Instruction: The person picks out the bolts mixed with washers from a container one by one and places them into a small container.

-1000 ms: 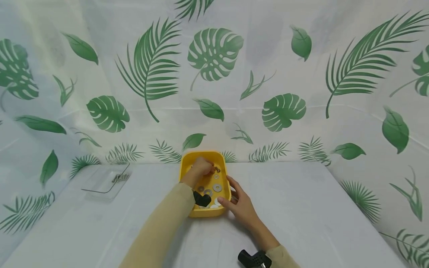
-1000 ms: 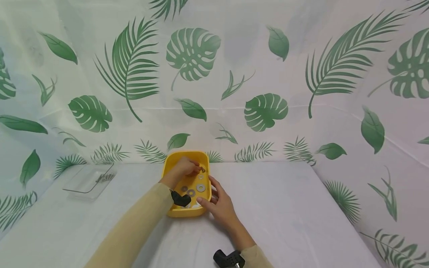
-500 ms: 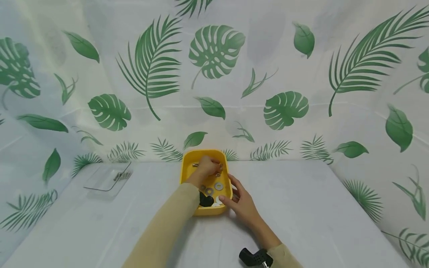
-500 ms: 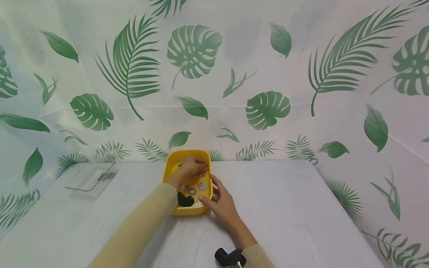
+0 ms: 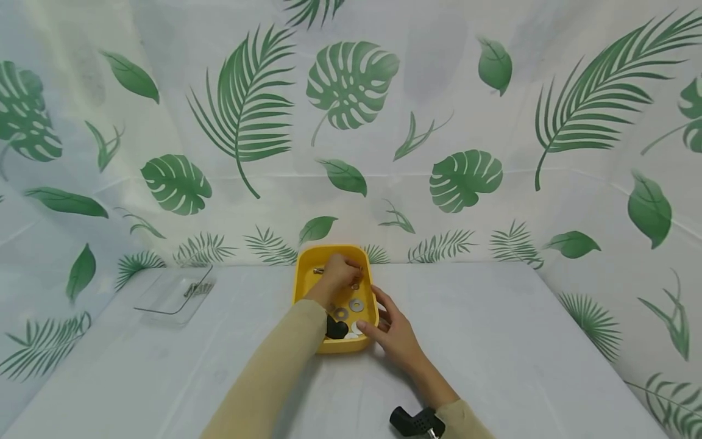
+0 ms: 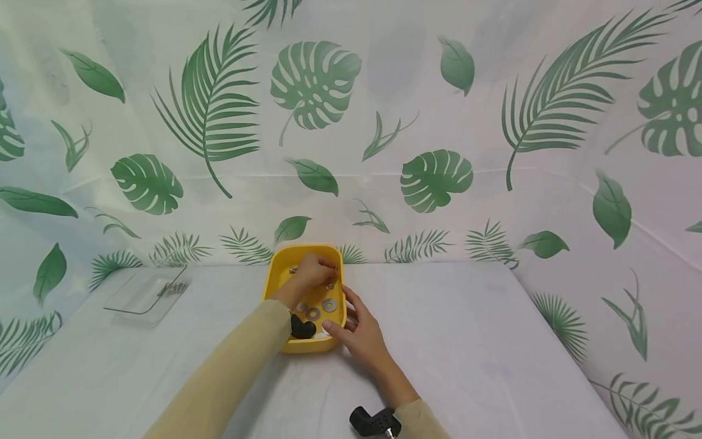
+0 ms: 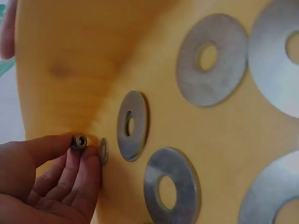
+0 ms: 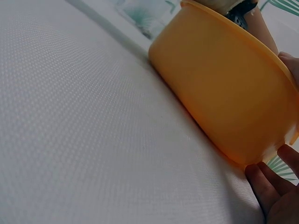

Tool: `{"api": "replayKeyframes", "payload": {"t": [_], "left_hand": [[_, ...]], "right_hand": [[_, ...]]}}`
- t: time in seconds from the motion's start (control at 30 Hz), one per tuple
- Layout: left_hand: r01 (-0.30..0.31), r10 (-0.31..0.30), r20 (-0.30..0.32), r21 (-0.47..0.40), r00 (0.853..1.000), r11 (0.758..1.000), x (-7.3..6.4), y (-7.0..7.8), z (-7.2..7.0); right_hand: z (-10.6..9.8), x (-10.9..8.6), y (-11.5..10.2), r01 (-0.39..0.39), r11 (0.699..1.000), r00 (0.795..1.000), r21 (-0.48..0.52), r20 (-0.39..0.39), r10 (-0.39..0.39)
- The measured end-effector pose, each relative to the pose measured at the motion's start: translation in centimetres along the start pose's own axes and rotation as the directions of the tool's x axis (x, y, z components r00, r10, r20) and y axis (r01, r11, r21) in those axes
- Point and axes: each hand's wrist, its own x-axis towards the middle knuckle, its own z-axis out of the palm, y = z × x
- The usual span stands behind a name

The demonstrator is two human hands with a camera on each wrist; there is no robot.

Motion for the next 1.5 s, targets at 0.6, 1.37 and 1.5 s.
{"api": "replayKeyframes", "payload": {"t": [0.6, 1.37, 1.5], "left_hand": [[-0.073, 0.073, -0.001, 0.024, 0.997, 0.997, -2.0, 0.7, -2.0], [-0.16, 0.161, 0.025, -0.019, 0.987, 0.987, -6.0, 3.3, -7.3], [-0.15, 0.15, 0.004, -0.021, 0.989, 0.989, -6.6, 2.9, -8.6]], "right_hand": [[1.0, -0.2, 0.0, 0.008, 1.0, 1.0, 0.01, 0.013, -0.008], [0.3, -0.3, -0.2, 0.001, 1.0, 1.0, 0.02, 0.006, -0.001], [0.3, -0.2, -0.2, 0.002, 1.0, 1.0, 0.005, -0.004, -0.002]]}}
